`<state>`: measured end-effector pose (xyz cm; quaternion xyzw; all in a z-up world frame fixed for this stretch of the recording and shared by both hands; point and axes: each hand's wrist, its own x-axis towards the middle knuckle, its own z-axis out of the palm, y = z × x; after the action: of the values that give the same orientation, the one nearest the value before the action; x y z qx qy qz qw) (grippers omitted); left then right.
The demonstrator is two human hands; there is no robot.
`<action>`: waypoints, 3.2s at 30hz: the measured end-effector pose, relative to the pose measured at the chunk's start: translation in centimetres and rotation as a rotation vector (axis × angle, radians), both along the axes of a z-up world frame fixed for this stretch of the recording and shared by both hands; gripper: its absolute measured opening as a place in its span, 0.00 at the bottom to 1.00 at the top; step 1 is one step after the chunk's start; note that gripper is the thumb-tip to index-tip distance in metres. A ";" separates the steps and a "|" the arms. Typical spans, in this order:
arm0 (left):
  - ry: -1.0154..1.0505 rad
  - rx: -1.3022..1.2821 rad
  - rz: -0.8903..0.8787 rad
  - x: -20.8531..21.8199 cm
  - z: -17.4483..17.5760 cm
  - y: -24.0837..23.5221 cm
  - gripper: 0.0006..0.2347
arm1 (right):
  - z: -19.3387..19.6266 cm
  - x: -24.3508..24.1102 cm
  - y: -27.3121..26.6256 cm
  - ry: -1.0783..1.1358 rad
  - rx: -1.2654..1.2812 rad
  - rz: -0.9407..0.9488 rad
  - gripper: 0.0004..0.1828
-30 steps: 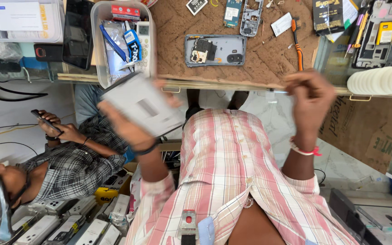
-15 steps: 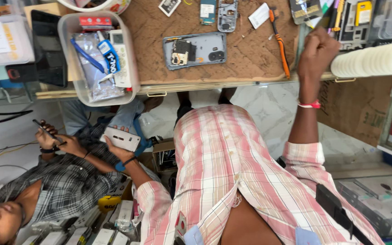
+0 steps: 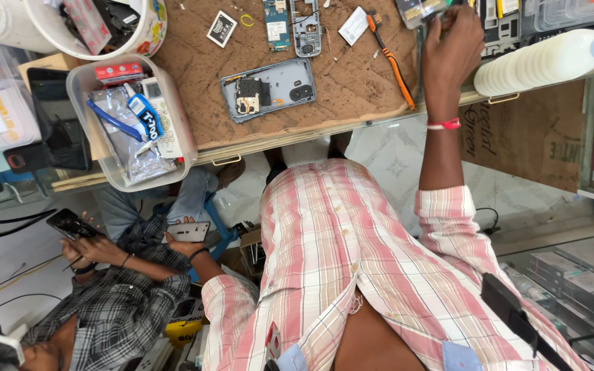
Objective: The person compares a cracked smartphone screen with a packaged screen protector, then uses a small brush to clean the back of a disassembled phone casing. The person handles the phone parts and cleaning tools on a cluttered workbench.
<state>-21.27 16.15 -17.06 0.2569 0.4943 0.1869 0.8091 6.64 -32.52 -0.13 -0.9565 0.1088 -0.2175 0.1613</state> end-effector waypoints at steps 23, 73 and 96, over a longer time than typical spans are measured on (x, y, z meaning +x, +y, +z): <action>-0.104 0.024 0.048 -0.8 -1.7 -0.4 0.23 | -3.8 -2.1 -8.9 0.011 1.711 0.311 0.08; -0.977 0.054 0.024 2.5 4.0 -9.4 0.29 | -5.0 -13.8 28.5 1.159 0.949 1.499 0.38; -0.663 0.082 0.206 1.2 0.5 -10.1 0.30 | -3.3 -16.0 28.3 0.348 0.202 1.492 0.26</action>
<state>-20.06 6.01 -16.61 0.1631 0.2202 0.3606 0.8915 -9.40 -4.23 -3.43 -0.7776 -0.5216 0.1132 0.3324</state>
